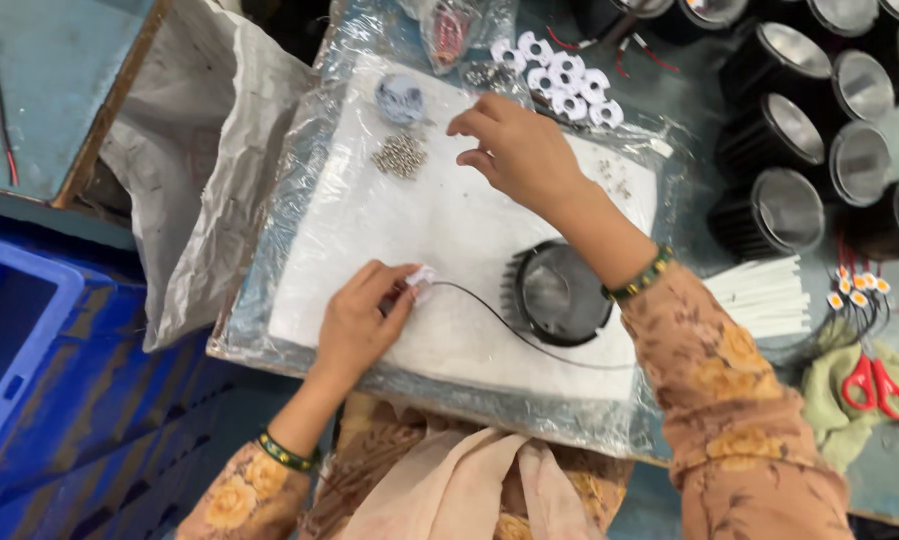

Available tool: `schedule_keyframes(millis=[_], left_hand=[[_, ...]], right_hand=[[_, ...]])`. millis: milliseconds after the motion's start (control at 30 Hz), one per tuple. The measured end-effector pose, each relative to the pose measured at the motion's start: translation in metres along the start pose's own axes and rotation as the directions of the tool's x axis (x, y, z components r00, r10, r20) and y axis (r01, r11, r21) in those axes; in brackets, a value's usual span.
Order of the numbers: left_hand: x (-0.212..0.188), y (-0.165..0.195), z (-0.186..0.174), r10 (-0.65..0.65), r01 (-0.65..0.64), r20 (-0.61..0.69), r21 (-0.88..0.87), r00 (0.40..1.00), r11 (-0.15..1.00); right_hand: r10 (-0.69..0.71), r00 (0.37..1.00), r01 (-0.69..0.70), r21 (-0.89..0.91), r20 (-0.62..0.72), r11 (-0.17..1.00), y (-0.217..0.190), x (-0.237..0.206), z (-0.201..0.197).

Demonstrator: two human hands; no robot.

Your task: The person assembles an LED light fixture by applying thermal paste to a white plastic base, inserting an LED module, and securing it inside a black heat sink housing. They then use a screwdriver to fasten the assembly and insert a white plastic rod through the housing.

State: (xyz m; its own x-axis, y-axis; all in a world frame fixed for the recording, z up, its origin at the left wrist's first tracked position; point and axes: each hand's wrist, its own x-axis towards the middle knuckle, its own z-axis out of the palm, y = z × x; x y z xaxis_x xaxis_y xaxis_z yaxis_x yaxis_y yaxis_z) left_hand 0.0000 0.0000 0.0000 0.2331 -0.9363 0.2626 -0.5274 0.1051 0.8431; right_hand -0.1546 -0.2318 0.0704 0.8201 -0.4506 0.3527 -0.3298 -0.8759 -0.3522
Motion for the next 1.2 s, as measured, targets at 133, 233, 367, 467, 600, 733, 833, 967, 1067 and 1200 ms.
schedule_keyframes(millis=[133,233,367,467,600,733,833,967,1067,1200], left_hand=[[-0.006,0.01,0.003,-0.027,0.027,0.005,-0.009,1.0,1.0],[-0.012,0.016,0.003,-0.027,0.027,-0.001,-0.011,1.0,1.0],[-0.017,0.02,0.007,-0.022,0.022,0.006,-0.017,1.0,1.0],[-0.021,0.021,0.005,-0.025,0.026,0.016,-0.029,1.0,0.999],[-0.025,0.023,0.006,-0.041,0.043,0.031,-0.043,0.999,0.998],[-0.026,0.023,0.008,-0.02,0.021,0.019,-0.039,1.0,0.999],[-0.027,0.023,0.01,-0.022,0.023,0.024,-0.045,0.999,0.999],[-0.028,0.024,0.011,-0.015,0.015,0.013,-0.05,1.0,0.999],[-0.029,0.025,0.013,-0.013,0.013,0.013,-0.047,1.0,0.999],[-0.029,0.026,0.013,-0.014,0.014,0.016,-0.047,1.0,0.999]], right_hand=[[-0.106,0.993,0.112,-0.167,0.044,0.98,0.025,0.026,0.031],[-0.126,0.991,0.13,-0.179,0.032,0.975,0.035,0.034,0.043],[-0.109,0.993,0.11,0.019,-0.05,0.994,0.042,0.041,0.043],[-0.138,0.987,0.146,0.103,-0.077,0.984,0.037,0.043,0.044],[-0.109,0.993,0.115,0.148,-0.05,0.982,0.033,0.043,0.041],[-0.134,0.981,0.149,0.095,-0.143,0.984,0.034,0.043,0.036],[-0.159,0.974,0.165,0.024,-0.159,0.986,0.031,0.041,0.036],[-0.15,0.975,0.147,-0.028,-0.161,0.989,0.028,0.037,0.038],[-0.13,0.981,0.125,-0.041,-0.145,0.991,0.027,0.035,0.04],[-0.146,0.98,0.147,-0.003,-0.135,0.989,0.029,0.034,0.041]])
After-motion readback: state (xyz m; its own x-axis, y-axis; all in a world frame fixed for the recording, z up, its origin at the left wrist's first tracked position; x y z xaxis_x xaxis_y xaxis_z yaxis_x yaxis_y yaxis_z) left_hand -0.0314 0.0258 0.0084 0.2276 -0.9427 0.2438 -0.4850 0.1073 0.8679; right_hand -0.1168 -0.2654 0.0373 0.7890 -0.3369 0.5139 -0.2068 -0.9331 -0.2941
